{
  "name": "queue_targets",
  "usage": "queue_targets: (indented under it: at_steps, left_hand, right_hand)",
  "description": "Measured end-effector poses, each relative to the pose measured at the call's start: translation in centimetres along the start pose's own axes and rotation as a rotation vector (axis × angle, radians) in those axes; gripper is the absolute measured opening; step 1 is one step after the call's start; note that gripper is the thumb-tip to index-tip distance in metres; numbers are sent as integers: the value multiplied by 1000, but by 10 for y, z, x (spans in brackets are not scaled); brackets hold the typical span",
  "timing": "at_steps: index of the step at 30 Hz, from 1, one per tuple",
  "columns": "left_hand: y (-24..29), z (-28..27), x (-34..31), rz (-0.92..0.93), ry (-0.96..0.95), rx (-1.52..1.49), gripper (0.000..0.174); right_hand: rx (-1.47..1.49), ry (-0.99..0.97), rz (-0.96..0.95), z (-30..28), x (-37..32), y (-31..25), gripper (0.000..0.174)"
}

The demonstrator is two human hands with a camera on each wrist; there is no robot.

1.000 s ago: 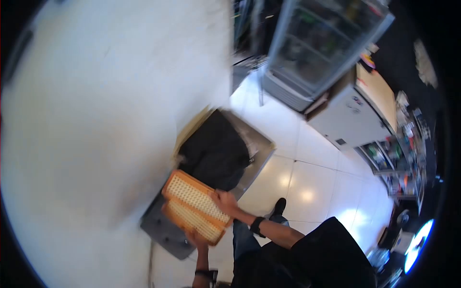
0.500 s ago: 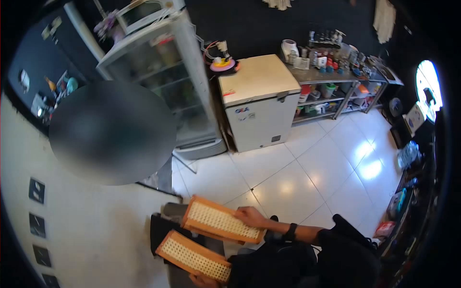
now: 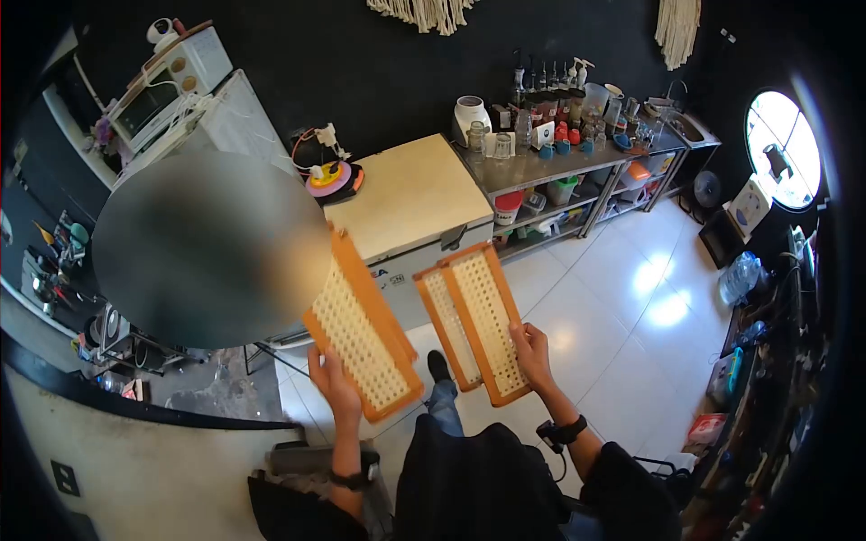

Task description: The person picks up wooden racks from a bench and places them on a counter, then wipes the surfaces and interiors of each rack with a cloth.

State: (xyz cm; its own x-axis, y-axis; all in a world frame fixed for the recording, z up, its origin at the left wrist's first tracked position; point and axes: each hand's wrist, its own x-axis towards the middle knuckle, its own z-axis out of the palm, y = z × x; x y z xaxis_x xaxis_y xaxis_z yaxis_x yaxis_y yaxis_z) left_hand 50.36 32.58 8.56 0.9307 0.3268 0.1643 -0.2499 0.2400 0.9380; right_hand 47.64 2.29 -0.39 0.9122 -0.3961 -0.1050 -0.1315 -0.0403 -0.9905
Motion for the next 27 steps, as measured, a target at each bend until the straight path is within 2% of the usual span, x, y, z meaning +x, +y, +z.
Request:
queue_targets:
  at_steps: [2, 4, 6, 9, 11, 12, 15, 16, 17, 18, 19, 20, 21, 23, 24, 25, 26, 27]
  left_hand:
    - [-20, 32, 71, -19, -122, 8, 22]
    - [-40, 65, 139, -6, -142, -15, 23]
    - [-62, 104, 202, -15, -151, -56, 24]
    - [-88, 140, 291, -85, -280, 41, 25]
    - [-121, 159, 331, -9, -245, 175, 24]
    - [-114, 177, 338, -73, -269, 111, 23]
    - [-158, 186, 389, -8, -232, 290, 21]
    - [-173, 192, 404, 22, -256, 293, 20]
    - [-179, 204, 411, -55, -249, 141, 21]
    - [-170, 217, 410, -186, -205, 152, 20]
    - [-198, 209, 428, -190, -214, 123, 21]
    - [-200, 211, 431, -155, -183, 256, 22]
    - [-211, 211, 436, -148, -142, 214, 23]
    - [-220, 218, 441, -142, -137, 190, 24]
    - [-225, 214, 447, -127, -109, 363, 26]
    - [-247, 204, 457, -55, -168, 305, 26]
    - [-244, 209, 455, -98, -148, 307, 25]
    - [-257, 200, 461, -105, -182, 337, 24]
  right_hand:
    - [86, 18, 5, 5, 40, -3, 37]
    - [199, 95, 39, 17, 73, -32, 36]
    - [168, 116, 5, 25, 121, -48, 36]
    - [140, 111, -16, 30, 182, -74, 34]
    - [135, 93, -47, 37, 223, -84, 33]
    - [131, 87, -70, 41, 249, -87, 32]
    - [9, -20, -99, 53, 332, -78, 30]
    - [-174, 20, -163, 59, 360, -67, 29]
    - [-229, 24, -244, 66, 382, -61, 29]
    - [-113, 39, -37, 76, 385, -88, 31]
    - [-185, 36, -100, 84, 409, -74, 33]
    - [-219, 34, -53, 93, 428, -70, 35]
    - [-183, 11, -75, 105, 453, -44, 35]
    - [-205, 31, -25, 119, 468, -57, 35]
    - [-238, 34, 29, 122, 473, -65, 34]
    - [-257, 8, -10, 126, 483, -60, 35]
    - [-277, -16, -45, 131, 493, -52, 36]
    - [-293, -15, -2, 137, 502, -51, 37]
